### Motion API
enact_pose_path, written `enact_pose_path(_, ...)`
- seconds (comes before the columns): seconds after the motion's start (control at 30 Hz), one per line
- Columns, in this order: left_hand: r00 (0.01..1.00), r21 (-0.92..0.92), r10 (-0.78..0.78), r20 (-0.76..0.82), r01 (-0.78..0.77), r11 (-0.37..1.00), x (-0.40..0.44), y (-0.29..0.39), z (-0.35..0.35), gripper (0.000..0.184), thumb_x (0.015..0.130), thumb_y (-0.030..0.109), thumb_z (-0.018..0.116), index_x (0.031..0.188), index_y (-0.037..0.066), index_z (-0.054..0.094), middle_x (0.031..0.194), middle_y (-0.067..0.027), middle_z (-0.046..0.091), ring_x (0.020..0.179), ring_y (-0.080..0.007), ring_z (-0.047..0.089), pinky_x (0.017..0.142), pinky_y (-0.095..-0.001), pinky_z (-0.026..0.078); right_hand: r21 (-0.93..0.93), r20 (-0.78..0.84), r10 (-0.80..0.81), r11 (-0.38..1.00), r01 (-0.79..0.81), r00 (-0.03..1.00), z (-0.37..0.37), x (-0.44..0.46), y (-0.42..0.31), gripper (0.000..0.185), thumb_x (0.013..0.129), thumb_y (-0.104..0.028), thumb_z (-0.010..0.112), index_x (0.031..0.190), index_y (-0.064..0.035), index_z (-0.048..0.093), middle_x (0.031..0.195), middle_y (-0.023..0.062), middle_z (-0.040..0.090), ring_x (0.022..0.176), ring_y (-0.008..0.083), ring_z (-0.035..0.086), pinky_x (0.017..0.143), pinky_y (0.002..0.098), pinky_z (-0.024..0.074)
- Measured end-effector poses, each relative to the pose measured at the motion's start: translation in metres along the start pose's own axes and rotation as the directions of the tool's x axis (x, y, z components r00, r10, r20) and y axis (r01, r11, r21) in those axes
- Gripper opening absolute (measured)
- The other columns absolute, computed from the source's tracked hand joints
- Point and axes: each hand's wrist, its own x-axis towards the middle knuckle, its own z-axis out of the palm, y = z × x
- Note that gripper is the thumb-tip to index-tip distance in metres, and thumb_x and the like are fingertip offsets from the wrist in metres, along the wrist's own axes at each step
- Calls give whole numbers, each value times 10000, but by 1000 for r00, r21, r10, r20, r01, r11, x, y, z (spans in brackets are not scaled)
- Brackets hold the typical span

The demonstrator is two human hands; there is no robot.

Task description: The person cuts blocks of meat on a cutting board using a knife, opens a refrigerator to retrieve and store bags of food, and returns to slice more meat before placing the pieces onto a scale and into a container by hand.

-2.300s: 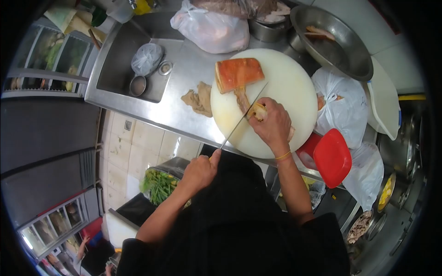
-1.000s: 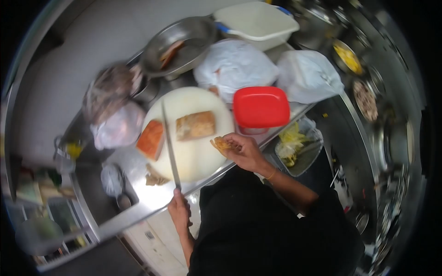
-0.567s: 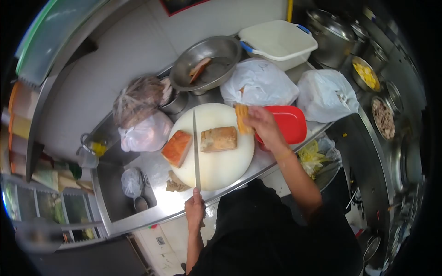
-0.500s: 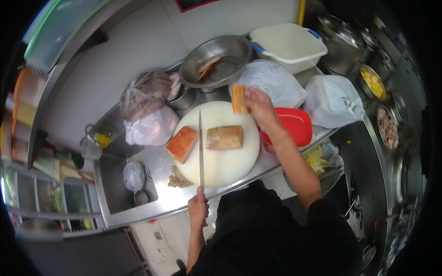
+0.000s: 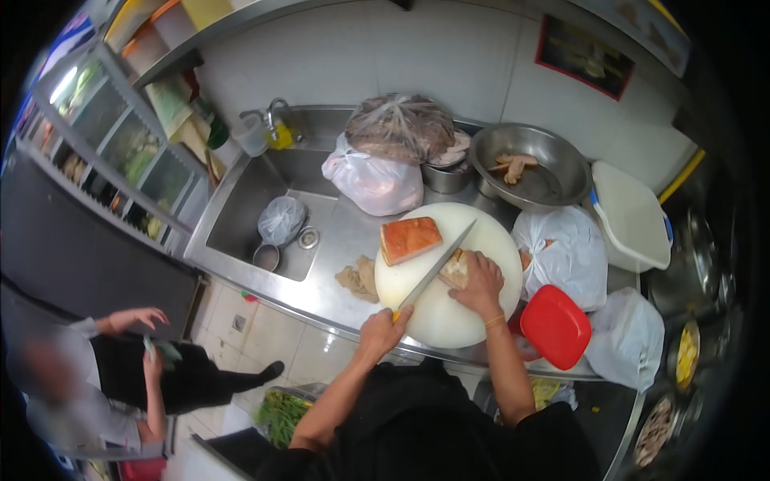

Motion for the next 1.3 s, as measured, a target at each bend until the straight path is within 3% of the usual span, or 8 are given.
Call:
enact_pose_path(0.07,999,5,22,-35,-21,1000,5,7,5,710,950,607,486,855,-76,658,850,-308,672,844,-464,657,756,-517,507,-105,-75,-40,994,32,996,5,-7,1,774,601,-147,753,1329,-96,492,1190,134,563,1122,336,514,965,440,381)
enact_pose_path(0.3,962,-8,156,-223,-161,987,25,23,26,504,917,434,632,947,-69,627,883,-280,662,844,-454,654,718,-514,522,-65,21,102,993,-101,995,-6,-34,-7,786,581,-123,726,1324,-99,472,1247,149,515,1164,356,474,961,476,348)
enact_pose_path(0.4,893,68,281,-353,-275,959,37,23,47,384,864,342,709,899,-27,612,905,-258,617,855,-457,626,700,-536,511,-63,10,106,992,-105,994,-5,-38,-5,797,576,-133,732,1326,-100,467,1256,157,506,1178,360,466,969,478,338)
enact_pose_path(0.6,807,255,430,-404,-352,901,32,25,48,295,801,233,750,920,-21,658,899,-196,583,846,-373,586,724,-480,474,-55,1,103,993,-102,995,-6,-39,-8,800,583,-133,714,1339,-100,455,1258,162,507,1178,364,462,968,478,331)
enact_pose_path(0.7,740,172,443,-506,-417,893,14,11,34,265,784,206,759,917,-6,674,863,-186,576,835,-366,580,724,-480,448,-36,-15,94,995,-94,995,-6,-40,-7,808,578,-131,707,1344,-98,453,1247,161,513,1174,366,463,958,478,331)
enact_pose_path(0.9,751,118,329,-572,-322,940,-26,-52,18,252,807,181,759,952,-12,689,939,-194,642,899,-368,603,818,-453,482,-38,-23,76,996,-77,997,-4,-40,0,840,590,-180,762,1371,-120,459,1246,140,514,1192,353,468,966,485,355)
enact_pose_path(1.03,815,4,215,-537,-253,967,-47,-75,13,246,820,183,755,944,-18,685,926,-189,654,860,-341,622,775,-426,498,-46,99,164,986,-161,981,-17,-31,-9,907,575,-304,862,1377,-128,477,1257,143,515,1188,351,476,976,482,388)
enact_pose_path(1.3,916,-261,-4,-401,-110,959,-64,-102,3,291,842,217,743,985,-32,698,932,-188,670,797,-299,648,733,-389,521,-121,153,188,978,-170,970,-15,-21,-20,789,602,-208,779,1343,-125,522,1232,145,516,1198,347,469,975,475,394)
